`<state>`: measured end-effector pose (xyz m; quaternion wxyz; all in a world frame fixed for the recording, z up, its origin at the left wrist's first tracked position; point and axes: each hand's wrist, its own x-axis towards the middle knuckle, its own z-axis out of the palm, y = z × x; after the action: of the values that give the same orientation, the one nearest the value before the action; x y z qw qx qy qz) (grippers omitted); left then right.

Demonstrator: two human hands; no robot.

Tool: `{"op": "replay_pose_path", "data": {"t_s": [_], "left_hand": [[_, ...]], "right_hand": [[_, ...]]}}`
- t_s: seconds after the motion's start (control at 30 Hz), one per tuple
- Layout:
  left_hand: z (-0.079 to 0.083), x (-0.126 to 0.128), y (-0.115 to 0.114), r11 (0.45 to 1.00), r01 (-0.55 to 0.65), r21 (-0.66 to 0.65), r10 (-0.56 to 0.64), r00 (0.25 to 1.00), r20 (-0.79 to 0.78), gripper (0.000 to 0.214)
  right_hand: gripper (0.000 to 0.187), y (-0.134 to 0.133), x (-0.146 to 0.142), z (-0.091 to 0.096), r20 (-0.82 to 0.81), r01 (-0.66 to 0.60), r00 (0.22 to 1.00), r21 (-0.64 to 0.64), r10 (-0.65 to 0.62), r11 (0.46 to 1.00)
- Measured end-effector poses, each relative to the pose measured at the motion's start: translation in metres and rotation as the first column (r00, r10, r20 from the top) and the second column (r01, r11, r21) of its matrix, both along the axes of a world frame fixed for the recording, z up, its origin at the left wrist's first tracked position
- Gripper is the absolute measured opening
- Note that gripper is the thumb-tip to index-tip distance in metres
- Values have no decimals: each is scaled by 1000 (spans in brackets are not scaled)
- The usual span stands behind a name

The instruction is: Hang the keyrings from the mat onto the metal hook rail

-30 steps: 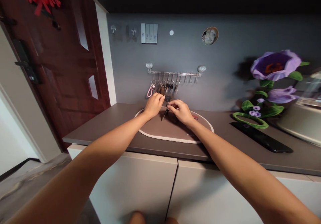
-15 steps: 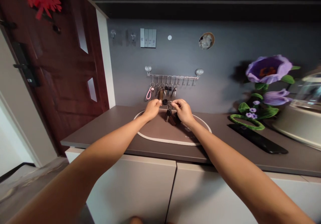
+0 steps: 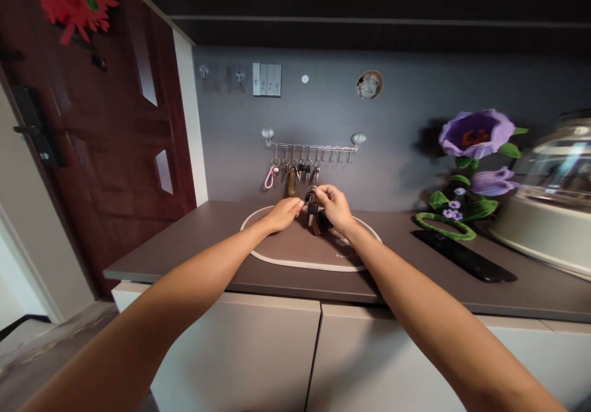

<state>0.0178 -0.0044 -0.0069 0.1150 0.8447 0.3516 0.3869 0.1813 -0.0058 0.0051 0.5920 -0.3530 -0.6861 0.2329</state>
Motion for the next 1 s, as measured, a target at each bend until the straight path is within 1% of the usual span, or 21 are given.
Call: {"op": "replay_pose_path", "data": {"t_s": [0.13,0.23,0.33,0.53,0.73,0.9,1.0], "left_hand": [[0,1,0,996,8,92,1,995,-96,36],[-1,1,1,990,-12,143,27,995,-100,35],[-2,2,1,983,-58,174,75,993,-89,35],[-6,4,5,975,-92,200,111,990,-82,33],[-11,7,11,974,-80,210,94,994,-55,29],[-12,7,12,974,-74,216,86,995,-48,29],[-13,6,15,972,-88,216,101,994,-51,28]], "right_hand": [[28,-1,1,1,-53,-27,998,-42,25,999],[30,1,3,1,-59,-14,998,-46,11,999],[32,3,4,1,-92,-19,996,-45,15,999],[34,2,6,5,-182,-45,983,-77,30,996],[35,4,8,6,-297,-74,955,-171,20,982],[35,6,6,8,-381,-104,924,-179,29,978],[34,10,6,17,-423,-114,905,-169,32,979]]}}
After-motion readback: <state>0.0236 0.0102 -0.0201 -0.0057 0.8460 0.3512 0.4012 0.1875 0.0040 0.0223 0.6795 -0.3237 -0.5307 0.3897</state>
